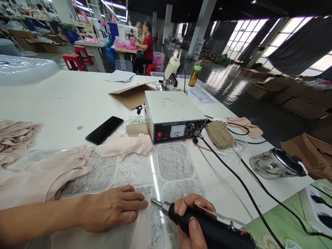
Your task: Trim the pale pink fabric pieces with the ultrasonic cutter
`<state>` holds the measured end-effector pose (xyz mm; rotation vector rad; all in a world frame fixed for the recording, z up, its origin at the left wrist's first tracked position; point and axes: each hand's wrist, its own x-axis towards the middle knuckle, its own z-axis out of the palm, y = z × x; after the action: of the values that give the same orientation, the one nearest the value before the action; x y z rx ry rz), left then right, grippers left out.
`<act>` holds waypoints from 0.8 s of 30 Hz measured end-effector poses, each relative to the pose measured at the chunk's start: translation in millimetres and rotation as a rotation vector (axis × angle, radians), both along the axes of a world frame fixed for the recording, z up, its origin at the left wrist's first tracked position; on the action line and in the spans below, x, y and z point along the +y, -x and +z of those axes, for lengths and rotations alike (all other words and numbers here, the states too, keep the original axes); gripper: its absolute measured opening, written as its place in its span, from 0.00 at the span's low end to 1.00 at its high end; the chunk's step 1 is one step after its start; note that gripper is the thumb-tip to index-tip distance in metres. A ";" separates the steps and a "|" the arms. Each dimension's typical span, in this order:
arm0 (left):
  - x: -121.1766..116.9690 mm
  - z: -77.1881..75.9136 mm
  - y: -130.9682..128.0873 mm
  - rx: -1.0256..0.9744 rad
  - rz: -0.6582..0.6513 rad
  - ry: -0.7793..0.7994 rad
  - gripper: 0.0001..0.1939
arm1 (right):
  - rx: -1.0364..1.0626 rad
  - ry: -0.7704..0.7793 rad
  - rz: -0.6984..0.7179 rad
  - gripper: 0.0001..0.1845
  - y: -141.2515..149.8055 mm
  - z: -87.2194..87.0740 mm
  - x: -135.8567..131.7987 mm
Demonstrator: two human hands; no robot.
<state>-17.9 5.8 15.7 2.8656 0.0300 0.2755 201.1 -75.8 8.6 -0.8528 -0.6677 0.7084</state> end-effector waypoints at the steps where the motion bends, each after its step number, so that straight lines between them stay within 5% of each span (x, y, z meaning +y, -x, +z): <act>1: 0.1 0.0 0.1 -0.004 0.001 0.002 0.05 | 0.000 0.000 -0.001 0.07 0.2 -0.2 0.3; 24: 1.0 -3.6 1.5 -0.012 -0.004 0.069 0.05 | -0.024 0.055 0.027 0.07 -2.4 6.6 -5.4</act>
<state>-19.4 6.8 12.1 2.7952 0.0313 0.2857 203.5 -81.1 15.2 -0.9059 -0.6843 0.7444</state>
